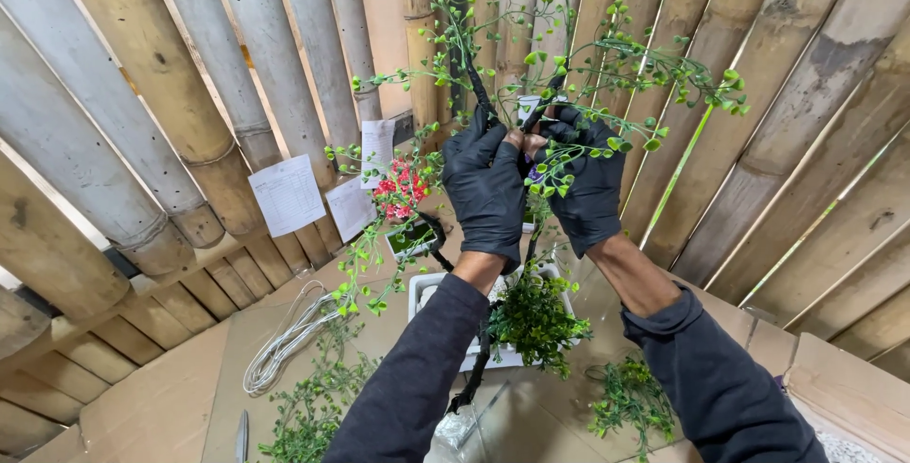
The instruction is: The person is securing small artificial plant sprigs to the branches of a decorative tree using thin wire to complete a floral arrangement.
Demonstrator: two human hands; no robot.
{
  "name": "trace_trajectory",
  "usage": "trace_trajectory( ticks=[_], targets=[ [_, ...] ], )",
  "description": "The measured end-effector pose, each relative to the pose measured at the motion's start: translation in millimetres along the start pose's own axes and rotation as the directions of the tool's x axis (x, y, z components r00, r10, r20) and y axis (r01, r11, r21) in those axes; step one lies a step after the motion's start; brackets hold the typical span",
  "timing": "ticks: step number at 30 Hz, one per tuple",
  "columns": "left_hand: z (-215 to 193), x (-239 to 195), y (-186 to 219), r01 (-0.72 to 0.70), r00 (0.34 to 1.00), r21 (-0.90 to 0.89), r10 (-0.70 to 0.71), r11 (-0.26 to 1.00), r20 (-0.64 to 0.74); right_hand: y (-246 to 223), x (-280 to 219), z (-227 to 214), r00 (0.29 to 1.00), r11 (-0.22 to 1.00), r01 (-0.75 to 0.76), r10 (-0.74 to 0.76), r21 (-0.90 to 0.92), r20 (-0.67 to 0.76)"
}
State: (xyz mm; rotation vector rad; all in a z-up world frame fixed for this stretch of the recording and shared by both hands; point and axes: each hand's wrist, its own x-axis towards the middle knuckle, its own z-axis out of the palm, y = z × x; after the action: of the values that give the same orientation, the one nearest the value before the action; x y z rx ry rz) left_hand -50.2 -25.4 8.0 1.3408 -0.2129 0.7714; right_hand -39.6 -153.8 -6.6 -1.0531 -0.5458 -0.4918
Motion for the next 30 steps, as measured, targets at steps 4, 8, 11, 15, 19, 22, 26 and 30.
trace_trajectory(
  ticks=[4,8,11,15,19,22,26,30],
  targets=[
    [-1.0,0.4,-0.1,-0.044,0.999,-0.022,0.044,0.999,-0.007,-3.8,8.5,-16.3,0.998,0.996,-0.054,0.052,0.077,0.025],
    [0.9,5.3,-14.8,-0.052,0.999,0.008,0.052,0.999,-0.006,-7.5,9.7,-19.4,0.985,0.947,0.111,-0.065,-0.301,0.160],
    [-3.2,3.3,-12.1,-0.003,1.000,-0.003,0.003,1.000,-0.004,-8.6,9.7,6.2,0.995,0.936,0.104,-0.098,-0.335,0.037],
    [-5.6,16.2,-32.5,-0.014,1.000,-0.045,0.014,0.999,-0.014,-3.0,7.8,29.9,0.996,0.996,0.076,-0.077,-0.043,-0.035],
    [-5.6,19.9,-39.9,-0.032,0.999,-0.043,0.031,0.999,-0.020,-14.6,-2.7,45.8,0.971,0.816,0.195,-0.238,-0.545,-0.008],
    [-13.0,13.3,-21.9,-0.029,1.000,-0.057,0.029,0.998,0.002,-24.8,-11.4,59.2,0.976,0.959,0.112,-0.156,-0.260,-0.155],
    [-23.7,11.1,-20.0,-0.003,1.000,-0.003,0.003,1.000,0.024,-26.4,-9.7,48.8,0.979,0.901,0.152,-0.193,-0.407,-0.061],
    [-26.7,8.6,-19.7,-0.002,0.999,0.004,0.002,1.000,0.038,-13.8,-12.0,30.4,0.983,0.937,0.135,-0.168,-0.323,-0.074]
  ],
)
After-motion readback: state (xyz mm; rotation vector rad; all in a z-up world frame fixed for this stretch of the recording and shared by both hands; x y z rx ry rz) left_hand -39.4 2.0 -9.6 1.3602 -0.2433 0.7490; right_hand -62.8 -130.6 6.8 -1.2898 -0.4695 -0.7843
